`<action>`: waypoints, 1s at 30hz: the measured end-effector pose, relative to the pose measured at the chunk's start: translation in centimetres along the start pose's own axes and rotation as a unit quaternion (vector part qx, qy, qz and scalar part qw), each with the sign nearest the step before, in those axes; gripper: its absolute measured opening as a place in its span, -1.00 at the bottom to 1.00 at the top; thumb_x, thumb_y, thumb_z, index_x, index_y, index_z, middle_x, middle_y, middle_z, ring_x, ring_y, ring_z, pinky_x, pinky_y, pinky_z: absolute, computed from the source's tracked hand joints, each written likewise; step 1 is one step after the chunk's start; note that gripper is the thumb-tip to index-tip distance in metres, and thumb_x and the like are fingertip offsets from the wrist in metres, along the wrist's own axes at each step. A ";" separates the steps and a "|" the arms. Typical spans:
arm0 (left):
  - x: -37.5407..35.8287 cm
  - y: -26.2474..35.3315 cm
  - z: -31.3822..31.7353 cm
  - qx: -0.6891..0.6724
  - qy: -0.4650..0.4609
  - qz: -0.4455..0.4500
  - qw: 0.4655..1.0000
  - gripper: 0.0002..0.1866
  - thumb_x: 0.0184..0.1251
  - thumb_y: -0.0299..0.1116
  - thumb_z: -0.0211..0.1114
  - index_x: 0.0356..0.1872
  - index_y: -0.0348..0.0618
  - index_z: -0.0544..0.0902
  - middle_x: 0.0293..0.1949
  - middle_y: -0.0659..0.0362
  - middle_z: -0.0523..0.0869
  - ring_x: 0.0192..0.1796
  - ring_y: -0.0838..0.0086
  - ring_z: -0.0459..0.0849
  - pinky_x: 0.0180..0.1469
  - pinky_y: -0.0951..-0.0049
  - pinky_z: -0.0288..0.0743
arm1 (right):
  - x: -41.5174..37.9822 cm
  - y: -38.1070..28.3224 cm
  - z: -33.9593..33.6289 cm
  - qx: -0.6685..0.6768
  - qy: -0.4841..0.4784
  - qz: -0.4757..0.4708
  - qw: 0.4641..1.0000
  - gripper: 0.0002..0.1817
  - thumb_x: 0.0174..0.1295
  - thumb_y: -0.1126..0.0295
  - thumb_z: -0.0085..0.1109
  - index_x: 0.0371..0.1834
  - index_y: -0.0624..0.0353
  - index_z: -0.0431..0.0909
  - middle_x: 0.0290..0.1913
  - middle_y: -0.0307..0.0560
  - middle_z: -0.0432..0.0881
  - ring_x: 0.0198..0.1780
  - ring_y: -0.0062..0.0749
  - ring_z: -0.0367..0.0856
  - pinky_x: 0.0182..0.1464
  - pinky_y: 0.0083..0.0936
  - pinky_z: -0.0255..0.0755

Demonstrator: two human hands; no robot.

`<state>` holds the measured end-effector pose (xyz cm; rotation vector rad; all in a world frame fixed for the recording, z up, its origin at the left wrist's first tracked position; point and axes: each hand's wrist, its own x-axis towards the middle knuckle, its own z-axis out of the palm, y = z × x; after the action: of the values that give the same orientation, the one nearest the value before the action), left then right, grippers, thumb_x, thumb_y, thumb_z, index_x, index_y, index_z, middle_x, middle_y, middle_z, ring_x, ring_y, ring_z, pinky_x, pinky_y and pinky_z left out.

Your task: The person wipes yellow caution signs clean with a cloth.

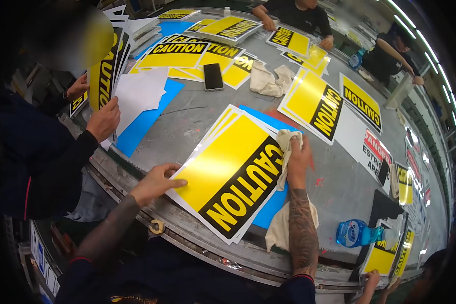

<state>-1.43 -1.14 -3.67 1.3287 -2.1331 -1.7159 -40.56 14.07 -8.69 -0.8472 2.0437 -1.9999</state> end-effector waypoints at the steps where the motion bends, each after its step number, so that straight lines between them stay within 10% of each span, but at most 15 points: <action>1: -0.1 0.1 -0.6 -0.015 -0.001 -0.001 1.000 -0.34 0.34 -0.10 0.62 0.35 -0.31 0.68 0.24 -0.12 0.77 0.25 0.08 0.76 0.36 0.26 0.58 | 0.2 0.5 0.0 -0.052 0.025 -0.031 0.998 -0.68 0.67 0.20 0.14 0.09 0.29 0.63 -0.01 -0.08 0.71 -0.02 -0.50 0.62 0.07 -0.45 0.52; 3: -2.2 -0.2 -1.4 0.186 0.106 0.133 0.968 -0.48 0.52 -0.12 0.47 0.32 -0.27 0.72 0.15 -0.08 0.83 0.17 0.10 0.81 0.29 0.26 0.62 | 0.4 0.8 -0.2 -0.016 0.014 -0.026 0.999 -0.68 0.68 0.20 0.13 0.11 0.28 0.63 -0.01 -0.09 0.70 -0.03 -0.49 0.63 0.05 -0.45 0.53; 8: -6.6 -0.2 -2.0 0.211 0.052 0.011 0.976 -0.47 0.57 -0.25 0.36 0.45 -0.28 0.58 0.00 -0.16 0.89 0.13 0.03 0.87 0.19 0.17 0.68 | 0.1 0.3 -0.9 0.026 -0.041 -0.018 0.999 -0.68 0.69 0.20 0.14 0.15 0.28 0.62 -0.01 -0.12 0.70 -0.03 -0.50 0.64 0.03 -0.47 0.54; 17: -5.3 -1.1 -1.4 -0.044 0.009 -0.070 0.997 -0.51 0.66 -0.39 0.31 0.51 -0.30 0.56 -0.16 0.17 0.80 -0.12 0.56 0.73 -0.08 0.48 0.65 | -0.5 -1.1 -0.3 -0.010 -0.044 -0.027 0.999 -0.71 0.69 0.24 0.14 0.10 0.29 0.60 -0.03 -0.14 0.69 -0.04 -0.56 0.61 0.04 -0.50 0.52; 30: -3.9 -1.6 -2.8 -0.167 -0.085 -0.188 0.964 -0.44 0.57 -0.25 0.41 0.47 -0.30 0.57 -0.02 0.22 0.71 0.03 0.57 0.66 -0.06 0.41 0.61 | -0.3 -0.7 -0.4 0.004 -0.040 0.022 0.999 -0.65 0.67 0.20 0.13 0.21 0.30 0.57 0.06 -0.10 0.66 0.05 -0.45 0.61 0.14 -0.43 0.52</action>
<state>3.43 -0.58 -2.38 1.6052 -1.6263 -2.2858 -40.27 14.62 -8.05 -0.8595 1.9913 -1.9189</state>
